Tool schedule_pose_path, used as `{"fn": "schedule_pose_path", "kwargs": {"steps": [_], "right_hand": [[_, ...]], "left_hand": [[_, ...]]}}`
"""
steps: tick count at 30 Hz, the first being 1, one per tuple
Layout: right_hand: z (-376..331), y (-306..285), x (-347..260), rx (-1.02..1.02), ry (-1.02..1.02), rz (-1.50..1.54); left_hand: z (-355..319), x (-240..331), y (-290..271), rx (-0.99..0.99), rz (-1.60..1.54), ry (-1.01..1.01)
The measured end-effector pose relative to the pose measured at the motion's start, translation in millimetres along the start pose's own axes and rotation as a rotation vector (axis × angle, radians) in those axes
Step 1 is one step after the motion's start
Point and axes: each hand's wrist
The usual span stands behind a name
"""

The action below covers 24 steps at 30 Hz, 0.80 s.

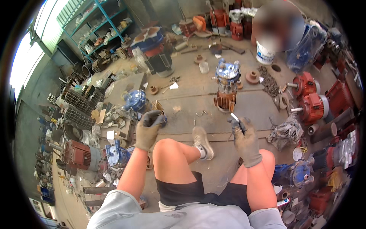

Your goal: The person sits on the floor of a workshop and uses a wrench to loosen and remove bolts from a blue electric motor. They place the removed bolts into a small bucket and continue to disassemble the motor housing.

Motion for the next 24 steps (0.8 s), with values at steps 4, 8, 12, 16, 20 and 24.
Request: {"fn": "schedule_pose_path", "kwargs": {"steps": [4, 8, 12, 16, 20, 24], "right_hand": [[-2.8, 13.8, -42.5, 0.038, -0.018, 0.07], [27.1, 68.9, -103.3, -0.031, -0.029, -0.023], [80.7, 134.6, -105.5, -0.14, -0.204, -0.143], [123.9, 235.5, -111.5, -0.475, -0.005, -0.261], [213.0, 327.0, -88.0, -0.395, -0.088, -0.034], [218.8, 427.3, -73.0, -0.482, -0.257, -0.333]], "left_hand": [[7.6, 76.9, 62.2, -0.576, 0.311, -0.013], [26.5, 85.5, 80.1, -0.762, 0.303, 0.219], [47.2, 31.5, 56.6, -0.479, 0.256, 0.291], [69.4, -15.1, -39.0, -0.21, 0.541, 0.074], [112.2, -57.6, -145.3, -0.085, 0.656, -0.306], [120.9, -98.7, -220.5, 0.06, 0.634, -0.601]]}}
Point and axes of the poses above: each hand's wrist, its own z-axis towards the middle knuckle, its own y-axis out of the palm, x = y × z, and after that the axes turned 1 degree about -x, right-handed
